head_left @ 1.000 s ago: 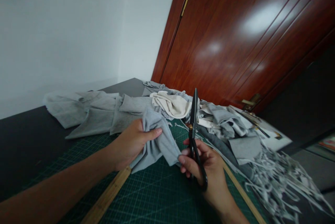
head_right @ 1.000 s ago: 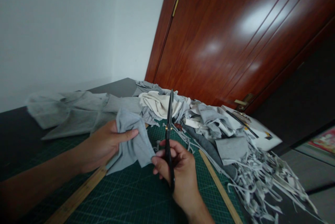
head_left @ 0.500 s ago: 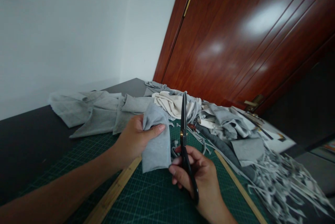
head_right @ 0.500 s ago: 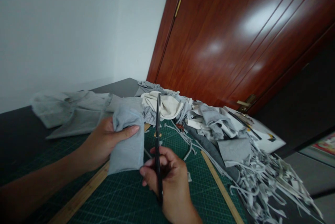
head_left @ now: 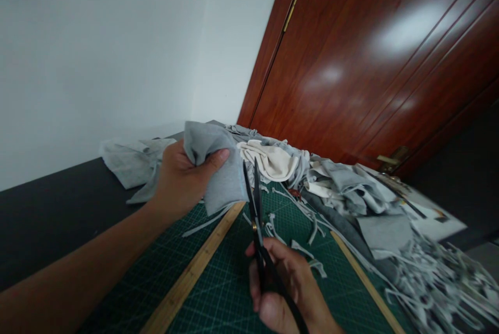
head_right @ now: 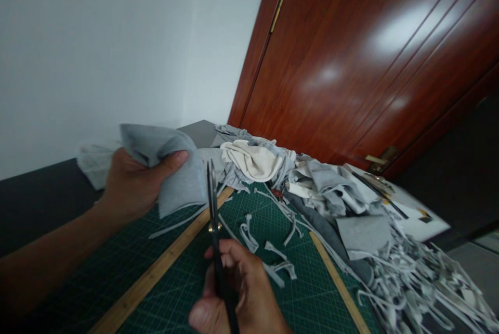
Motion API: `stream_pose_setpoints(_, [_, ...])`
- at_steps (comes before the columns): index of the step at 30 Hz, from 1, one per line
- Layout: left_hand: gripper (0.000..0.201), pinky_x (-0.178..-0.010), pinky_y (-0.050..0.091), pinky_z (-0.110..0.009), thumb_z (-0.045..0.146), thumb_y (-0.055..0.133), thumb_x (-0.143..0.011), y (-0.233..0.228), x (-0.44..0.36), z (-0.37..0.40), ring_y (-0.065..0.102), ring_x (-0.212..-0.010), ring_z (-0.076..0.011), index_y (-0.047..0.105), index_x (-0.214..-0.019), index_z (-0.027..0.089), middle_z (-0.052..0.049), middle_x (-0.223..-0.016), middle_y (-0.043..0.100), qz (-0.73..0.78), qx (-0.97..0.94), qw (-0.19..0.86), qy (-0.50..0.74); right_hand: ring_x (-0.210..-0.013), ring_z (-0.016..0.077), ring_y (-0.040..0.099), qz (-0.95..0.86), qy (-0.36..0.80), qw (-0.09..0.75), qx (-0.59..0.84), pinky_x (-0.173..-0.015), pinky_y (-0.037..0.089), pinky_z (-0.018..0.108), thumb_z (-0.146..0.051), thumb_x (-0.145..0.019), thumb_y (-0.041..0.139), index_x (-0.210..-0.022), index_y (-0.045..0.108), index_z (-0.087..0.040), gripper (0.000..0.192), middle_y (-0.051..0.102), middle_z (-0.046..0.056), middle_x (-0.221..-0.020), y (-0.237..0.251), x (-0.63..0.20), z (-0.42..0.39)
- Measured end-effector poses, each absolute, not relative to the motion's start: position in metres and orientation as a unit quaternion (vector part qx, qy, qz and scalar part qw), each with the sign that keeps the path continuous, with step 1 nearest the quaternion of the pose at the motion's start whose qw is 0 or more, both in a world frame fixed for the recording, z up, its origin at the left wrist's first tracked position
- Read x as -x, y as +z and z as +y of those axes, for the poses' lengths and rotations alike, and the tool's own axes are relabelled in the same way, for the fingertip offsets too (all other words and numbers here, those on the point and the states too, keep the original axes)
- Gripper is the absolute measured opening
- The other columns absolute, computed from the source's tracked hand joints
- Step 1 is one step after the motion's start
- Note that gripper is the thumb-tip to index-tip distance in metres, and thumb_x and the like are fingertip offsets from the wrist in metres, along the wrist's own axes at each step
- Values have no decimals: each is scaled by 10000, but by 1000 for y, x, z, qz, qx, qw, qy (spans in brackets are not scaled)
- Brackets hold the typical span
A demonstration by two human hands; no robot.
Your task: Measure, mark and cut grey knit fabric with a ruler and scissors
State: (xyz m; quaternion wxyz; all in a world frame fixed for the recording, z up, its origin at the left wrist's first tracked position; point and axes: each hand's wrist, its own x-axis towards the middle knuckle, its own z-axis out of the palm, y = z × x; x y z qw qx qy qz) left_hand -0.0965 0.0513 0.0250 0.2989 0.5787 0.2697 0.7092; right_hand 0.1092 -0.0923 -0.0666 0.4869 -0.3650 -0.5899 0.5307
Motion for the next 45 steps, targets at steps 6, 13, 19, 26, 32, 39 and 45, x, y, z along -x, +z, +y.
stream_pose_setpoints(6, [70, -670, 588, -254, 185, 811, -778, 28, 103, 48, 710, -685, -148, 803, -780, 255, 60, -746, 796, 235, -601, 183, 742, -642, 121, 460, -587, 538, 470, 381, -588, 350, 265, -722, -797, 880, -1267, 641, -242, 713, 608, -33, -793, -62, -106, -92])
stream_pose_setpoints(13, [93, -806, 656, -315, 194, 869, -777, 25, 102, 51, 791, -831, -195, 832, -862, 207, -5, -927, 863, 258, -533, 247, 767, -633, 144, 462, -587, 528, 468, 397, -585, 362, 275, -757, -752, 878, -1265, 631, -257, 757, 612, -25, -774, -61, -108, -94])
stream_pose_setpoints(19, [129, -838, 669, -347, 270, 888, -793, 27, 104, 49, 800, -881, -227, 838, -889, 201, -29, -956, 866, 284, -526, 248, 762, -632, 154, 462, -594, 527, 465, 391, -584, 348, 285, -767, -738, 880, -1247, 647, -263, 753, 612, -20, -757, -61, -106, -94])
stream_pose_setpoints(26, [20, -795, 627, -315, 250, 837, -816, 32, 103, 41, 768, -796, -193, 821, -813, 238, 34, -829, 845, 292, -581, 181, 738, -649, 151, 469, -598, 536, 451, 389, -581, 351, 274, -742, -735, 902, -1280, 622, -252, 784, 612, -17, -781, -63, -106, -93])
stream_pose_setpoints(32, [42, -772, 592, -267, 206, 828, -821, 33, 102, 39, 743, -784, -160, 816, -824, 246, 49, -830, 835, 294, -587, 188, 731, -635, 145, 463, -585, 516, 474, 408, -585, 360, 281, -767, -723, 895, -1296, 633, -259, 809, 602, -31, -781, -67, -103, -94])
stream_pose_setpoints(39, [44, -735, 580, -297, 244, 839, -805, 33, 100, 36, 722, -756, -186, 800, -795, 262, 43, -801, 821, 318, -580, 198, 724, -621, 147, 429, -584, 495, 489, 418, -590, 365, 289, -772, -710, 895, -1286, 649, -264, 807, 569, -40, -758, -64, -100, -96])
stream_pose_setpoints(45, [78, -700, 534, -268, 257, 844, -801, 33, 99, 36, 681, -737, -168, 782, -762, 283, 54, -770, 780, 326, -573, 203, 724, -600, 145, 418, -578, 487, 501, 421, -585, 364, 297, -765, -714, 901, -1273, 650, -258, 795, 552, -49, -737, -67, -99, -98])
